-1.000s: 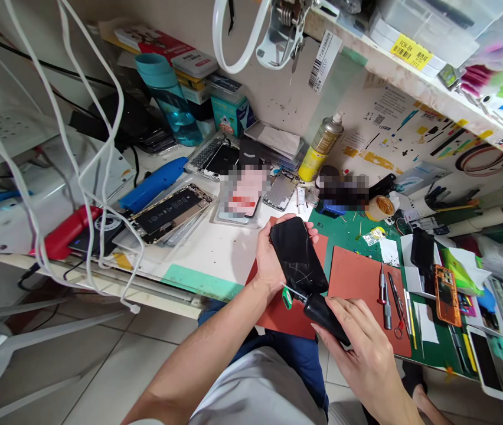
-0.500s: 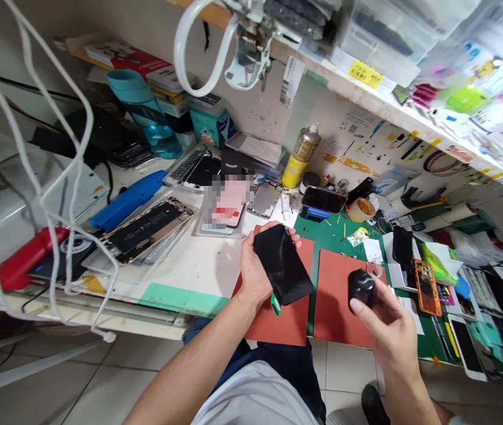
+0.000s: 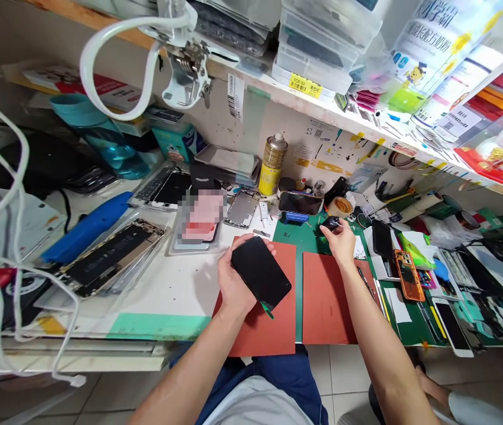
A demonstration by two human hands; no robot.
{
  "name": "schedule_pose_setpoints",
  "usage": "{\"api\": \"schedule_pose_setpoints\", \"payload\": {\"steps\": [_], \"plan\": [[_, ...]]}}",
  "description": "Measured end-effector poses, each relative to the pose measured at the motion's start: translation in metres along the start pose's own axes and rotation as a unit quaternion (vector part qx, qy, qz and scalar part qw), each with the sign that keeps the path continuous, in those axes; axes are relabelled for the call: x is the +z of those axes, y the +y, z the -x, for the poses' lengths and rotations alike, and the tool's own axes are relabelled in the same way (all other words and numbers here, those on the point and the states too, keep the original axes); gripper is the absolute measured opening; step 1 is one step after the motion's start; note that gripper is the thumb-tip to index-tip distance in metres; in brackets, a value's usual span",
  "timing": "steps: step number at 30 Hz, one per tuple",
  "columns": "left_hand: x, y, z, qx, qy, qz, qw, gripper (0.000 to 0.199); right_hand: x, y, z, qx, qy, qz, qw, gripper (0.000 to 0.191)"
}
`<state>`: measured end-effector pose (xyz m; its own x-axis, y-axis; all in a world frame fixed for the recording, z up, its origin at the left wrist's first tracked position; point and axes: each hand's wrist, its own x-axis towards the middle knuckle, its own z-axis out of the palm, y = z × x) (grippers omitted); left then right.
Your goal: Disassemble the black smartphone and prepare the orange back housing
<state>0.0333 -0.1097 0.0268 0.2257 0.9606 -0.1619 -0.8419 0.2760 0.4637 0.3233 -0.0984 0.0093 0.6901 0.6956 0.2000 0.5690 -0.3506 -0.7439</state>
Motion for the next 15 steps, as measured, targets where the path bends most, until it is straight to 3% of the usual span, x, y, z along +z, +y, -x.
{"api": "schedule_pose_setpoints", "payload": {"steps": [3, 5, 8, 11, 13, 15], "plan": [[0.0, -0.003, 0.001, 0.01, 0.01, -0.022, 1.0, 0.038, 0.0, 0.003, 0.001, 0.006, -0.008, 0.009, 1.0, 0.063], [0.0, -0.005, 0.002, 0.014, 0.014, -0.029, 0.999, 0.038, -0.01, 0.003, 0.019, 0.006, -0.005, 0.012, 1.0, 0.064], [-0.003, -0.008, 0.003, 0.021, 0.019, -0.037, 0.999, 0.037, -0.037, -0.004, 0.079, -0.008, -0.007, 0.005, 1.0, 0.054], [-0.004, -0.012, 0.003, 0.026, 0.023, -0.042, 0.999, 0.036, -0.06, -0.017, 0.158, -0.049, -0.07, -0.033, 0.996, 0.042], [-0.004, -0.015, 0.003, 0.028, 0.024, -0.048, 0.998, 0.035, -0.063, -0.027, 0.202, -0.111, -0.151, -0.083, 0.979, 0.03], [-0.003, -0.017, 0.004, 0.03, 0.025, -0.057, 0.998, 0.035, -0.055, -0.037, 0.23, -0.162, -0.183, -0.104, 0.964, 0.024]]}}
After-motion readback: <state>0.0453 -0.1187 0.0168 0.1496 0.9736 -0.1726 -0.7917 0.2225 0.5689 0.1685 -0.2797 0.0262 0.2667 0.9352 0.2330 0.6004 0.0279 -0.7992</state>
